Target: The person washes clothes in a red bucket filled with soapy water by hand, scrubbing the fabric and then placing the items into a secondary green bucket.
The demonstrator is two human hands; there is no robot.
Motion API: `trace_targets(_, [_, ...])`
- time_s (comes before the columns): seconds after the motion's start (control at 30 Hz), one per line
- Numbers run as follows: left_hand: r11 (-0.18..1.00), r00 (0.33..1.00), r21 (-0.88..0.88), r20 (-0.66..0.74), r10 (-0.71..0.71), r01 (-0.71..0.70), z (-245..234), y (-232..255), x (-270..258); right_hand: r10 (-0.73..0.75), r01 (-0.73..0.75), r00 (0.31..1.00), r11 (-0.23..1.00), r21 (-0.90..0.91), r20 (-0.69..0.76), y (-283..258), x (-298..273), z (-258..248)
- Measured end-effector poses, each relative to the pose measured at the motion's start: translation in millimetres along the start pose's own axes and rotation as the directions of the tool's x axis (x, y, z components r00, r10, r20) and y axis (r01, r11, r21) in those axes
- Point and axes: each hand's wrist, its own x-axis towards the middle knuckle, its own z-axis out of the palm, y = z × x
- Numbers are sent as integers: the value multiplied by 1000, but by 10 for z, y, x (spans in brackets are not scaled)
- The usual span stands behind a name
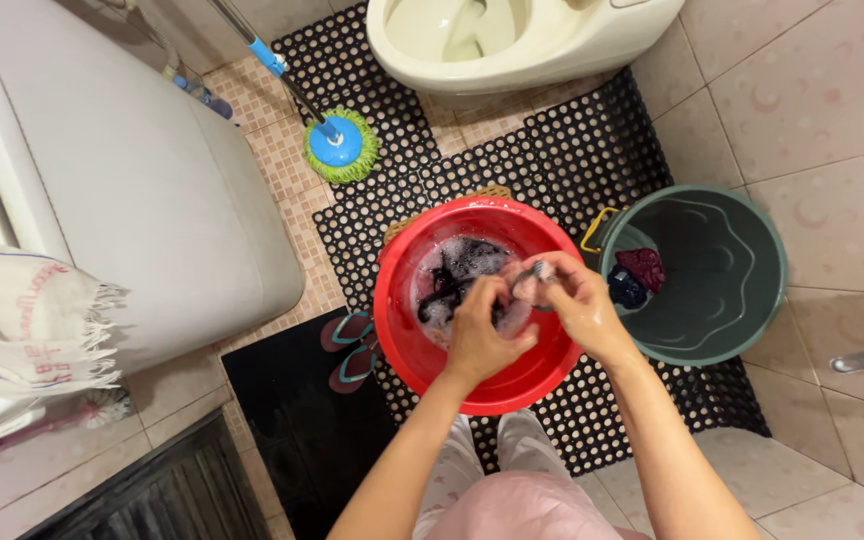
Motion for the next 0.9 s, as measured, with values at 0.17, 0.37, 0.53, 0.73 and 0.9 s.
trace_targets(0.17, [997,997,-22,-8,78,-78,18,81,88,-99,97,992,995,27,73,-214,-104,-196])
trace_targets(0.37, [996,996,12,24,85,-86,254,188,138,26,-26,994,1000,4,106,-447,-166,-236])
trace_targets(0.53, [955,993,277,-15,113,-105,-33,98,216,-59,184,981,578,-795,185,-384,-176,-427])
trace_targets(0.73, [830,979,549,89,-181,104,-255,47,433,32,194,964,594,-781,264,-54,-42,-593])
trace_targets(0.9, [925,938,245,118,-327,292,-330,-352,436,127,-105,965,989,-104,228,155,160,-674])
